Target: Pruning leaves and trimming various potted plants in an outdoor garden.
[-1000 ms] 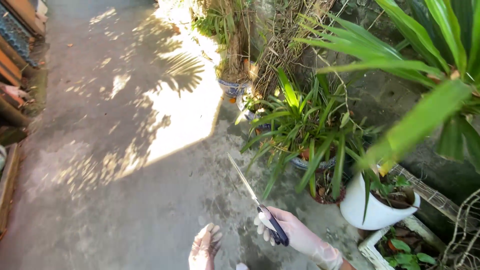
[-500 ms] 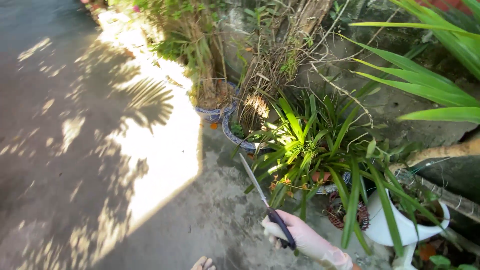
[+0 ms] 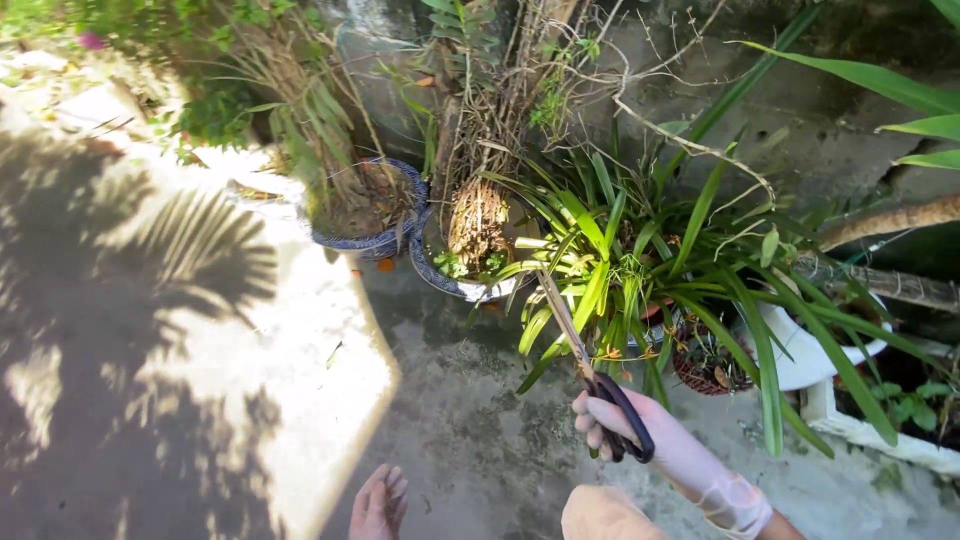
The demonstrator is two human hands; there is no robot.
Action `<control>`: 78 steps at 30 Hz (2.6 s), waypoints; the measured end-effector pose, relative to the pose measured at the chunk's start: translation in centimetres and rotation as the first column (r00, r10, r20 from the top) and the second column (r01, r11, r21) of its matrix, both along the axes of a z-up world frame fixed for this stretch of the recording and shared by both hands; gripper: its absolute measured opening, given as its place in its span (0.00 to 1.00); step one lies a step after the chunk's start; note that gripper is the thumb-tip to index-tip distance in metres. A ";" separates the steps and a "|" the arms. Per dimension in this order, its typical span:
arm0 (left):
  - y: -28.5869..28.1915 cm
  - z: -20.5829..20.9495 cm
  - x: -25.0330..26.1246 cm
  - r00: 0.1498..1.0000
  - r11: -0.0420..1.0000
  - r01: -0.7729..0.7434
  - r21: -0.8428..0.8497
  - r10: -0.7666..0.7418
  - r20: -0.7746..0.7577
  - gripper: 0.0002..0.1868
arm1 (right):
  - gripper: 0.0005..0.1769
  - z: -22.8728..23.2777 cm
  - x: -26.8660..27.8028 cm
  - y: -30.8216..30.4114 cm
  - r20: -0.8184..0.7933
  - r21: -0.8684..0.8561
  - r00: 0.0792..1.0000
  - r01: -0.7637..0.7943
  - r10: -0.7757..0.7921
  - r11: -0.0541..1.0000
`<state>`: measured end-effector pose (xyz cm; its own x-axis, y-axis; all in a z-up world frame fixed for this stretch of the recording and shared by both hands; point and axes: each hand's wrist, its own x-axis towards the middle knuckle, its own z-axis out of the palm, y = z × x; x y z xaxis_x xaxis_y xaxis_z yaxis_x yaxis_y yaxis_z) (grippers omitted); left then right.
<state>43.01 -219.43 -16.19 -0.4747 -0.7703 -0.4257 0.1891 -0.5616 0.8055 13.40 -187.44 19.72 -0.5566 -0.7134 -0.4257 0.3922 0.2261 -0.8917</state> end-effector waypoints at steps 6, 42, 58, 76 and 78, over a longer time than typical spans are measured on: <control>1.1 8.3 -13.6 0.991 0.992 0.123 0.042 -0.125 0.048 0.23 | 0.23 -3.2 -6.3 -2.2 -0.020 0.027 0.978 0.208 -0.208 0.978; -7.5 37.9 -76.0 0.567 0.244 0.557 -0.794 -0.810 0.149 0.16 | 0.16 4.0 -38.1 -16.2 -0.123 -0.122 0.602 0.780 -0.789 0.614; -12.0 30.4 -77.4 0.685 0.629 0.623 -0.466 -0.726 -0.064 0.13 | 0.19 2.3 -37.4 -16.3 -0.005 -0.492 0.449 0.777 -0.894 0.393; -11.0 25.9 -76.5 0.803 0.776 0.524 -0.352 -0.587 -0.099 0.13 | 0.25 -3.4 -40.0 -22.0 -0.695 0.458 0.719 0.455 -0.012 0.764; -11.4 25.7 -76.2 0.813 0.785 0.512 -0.349 -0.573 -0.098 0.13 | 0.24 -4.3 -41.2 -22.7 -0.765 0.426 0.643 0.468 0.032 0.775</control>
